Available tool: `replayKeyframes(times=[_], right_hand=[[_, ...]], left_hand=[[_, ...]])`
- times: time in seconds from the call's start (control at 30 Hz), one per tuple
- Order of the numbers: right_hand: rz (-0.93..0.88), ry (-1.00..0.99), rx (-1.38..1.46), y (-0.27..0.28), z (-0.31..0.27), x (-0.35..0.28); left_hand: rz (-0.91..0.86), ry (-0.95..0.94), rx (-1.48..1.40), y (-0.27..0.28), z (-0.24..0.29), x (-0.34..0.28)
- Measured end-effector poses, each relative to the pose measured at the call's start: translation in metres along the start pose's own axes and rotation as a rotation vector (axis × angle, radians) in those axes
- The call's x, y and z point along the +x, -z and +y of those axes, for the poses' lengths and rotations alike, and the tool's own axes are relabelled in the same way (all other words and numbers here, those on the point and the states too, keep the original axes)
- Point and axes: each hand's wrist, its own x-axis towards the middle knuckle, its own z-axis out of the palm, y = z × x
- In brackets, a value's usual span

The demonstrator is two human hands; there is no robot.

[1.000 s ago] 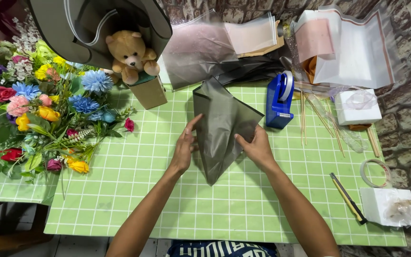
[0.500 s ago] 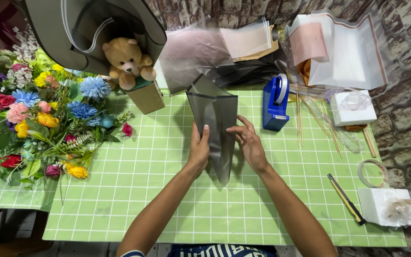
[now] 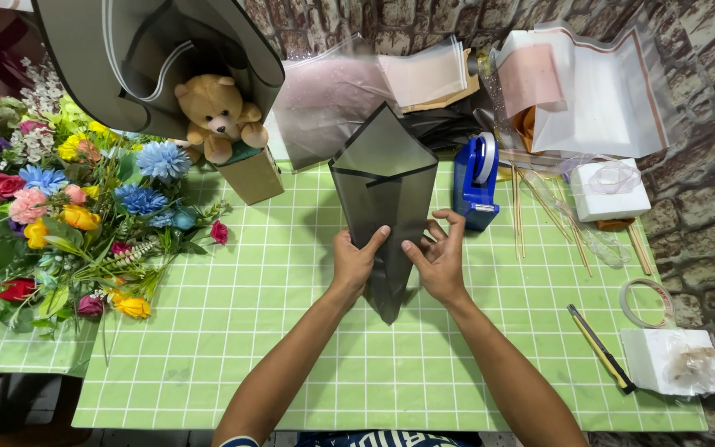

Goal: Folding decorative wrapping paper and arranging a teddy bear inside a cardboard holder to create a gift bouquet.

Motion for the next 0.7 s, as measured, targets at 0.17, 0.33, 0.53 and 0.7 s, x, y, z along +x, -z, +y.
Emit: replayKeyframes(times=[0.17, 0.33, 0.53, 0.7], right_hand=[[-0.028, -0.181, 0.003, 0.005, 0.005, -0.002], [-0.164, -0.289, -0.1, 0.002, 0.0, 0.0], [-0.041, -0.271, -0.098, -0.005, -0.014, 0.004], [-0.05, -0.163, -0.07, 0.006, 0.0, 0.001]], left_hand=[[0.014, -0.057, -0.021, -0.005, 0.005, 0.001], [0.072, -0.07, -0.089, -0.008, 0.004, 0.01], [0.037, -0.104, -0.092, -0.011, 0.019, 0.011], [-0.047, -0.141, -0.072, -0.011, 0.022, 0.011]])
